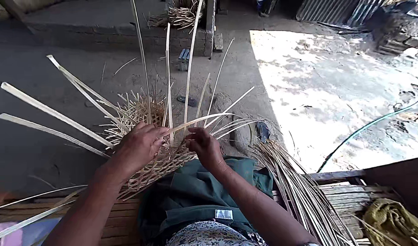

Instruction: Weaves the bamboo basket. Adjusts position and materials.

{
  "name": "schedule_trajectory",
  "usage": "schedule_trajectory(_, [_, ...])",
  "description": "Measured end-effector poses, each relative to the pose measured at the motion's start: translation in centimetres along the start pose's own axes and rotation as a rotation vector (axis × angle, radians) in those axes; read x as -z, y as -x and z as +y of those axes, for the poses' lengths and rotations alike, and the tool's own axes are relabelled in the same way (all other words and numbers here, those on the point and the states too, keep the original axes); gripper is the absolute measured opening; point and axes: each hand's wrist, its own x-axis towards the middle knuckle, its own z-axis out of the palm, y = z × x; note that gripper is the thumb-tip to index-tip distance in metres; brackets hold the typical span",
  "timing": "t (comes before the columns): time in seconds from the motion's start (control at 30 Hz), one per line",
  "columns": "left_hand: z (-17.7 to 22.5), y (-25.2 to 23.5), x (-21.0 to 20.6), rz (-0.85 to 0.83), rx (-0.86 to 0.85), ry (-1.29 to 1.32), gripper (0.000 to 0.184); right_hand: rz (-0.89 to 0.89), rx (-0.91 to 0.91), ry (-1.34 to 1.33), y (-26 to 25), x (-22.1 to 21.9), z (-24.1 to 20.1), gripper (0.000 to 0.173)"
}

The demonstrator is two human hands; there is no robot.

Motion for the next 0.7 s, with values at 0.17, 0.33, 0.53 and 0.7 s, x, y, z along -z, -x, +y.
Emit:
schedule_trajectory(0.17, [1.1,1.2,0.3,-0.025,0.119,0.074,0.017,-0.093,-0.170,-0.089,-1.4,0.0,-1.5,0.023])
schedule_trajectory(0.33, [1.0,2.1,-0.1,-0.035,0.134,0.103,0.015,-0.349,-0.271,0.019,-3.4,0.9,-2.9,0.019])
schedule_trajectory(0.53, [-0.3,2.4,-0.6,-0.014,0.080,0.184,0.015,-0.545,-0.220,-0.011,-4.2,0.9,-3.2,0.015])
schedule_trajectory(0.7, [-0.3,2.6,-0.9,-0.006,0.057,0.234,0.014,-0.468,-0.184,-0.080,-3.3,-0.1,-2.6,0.017])
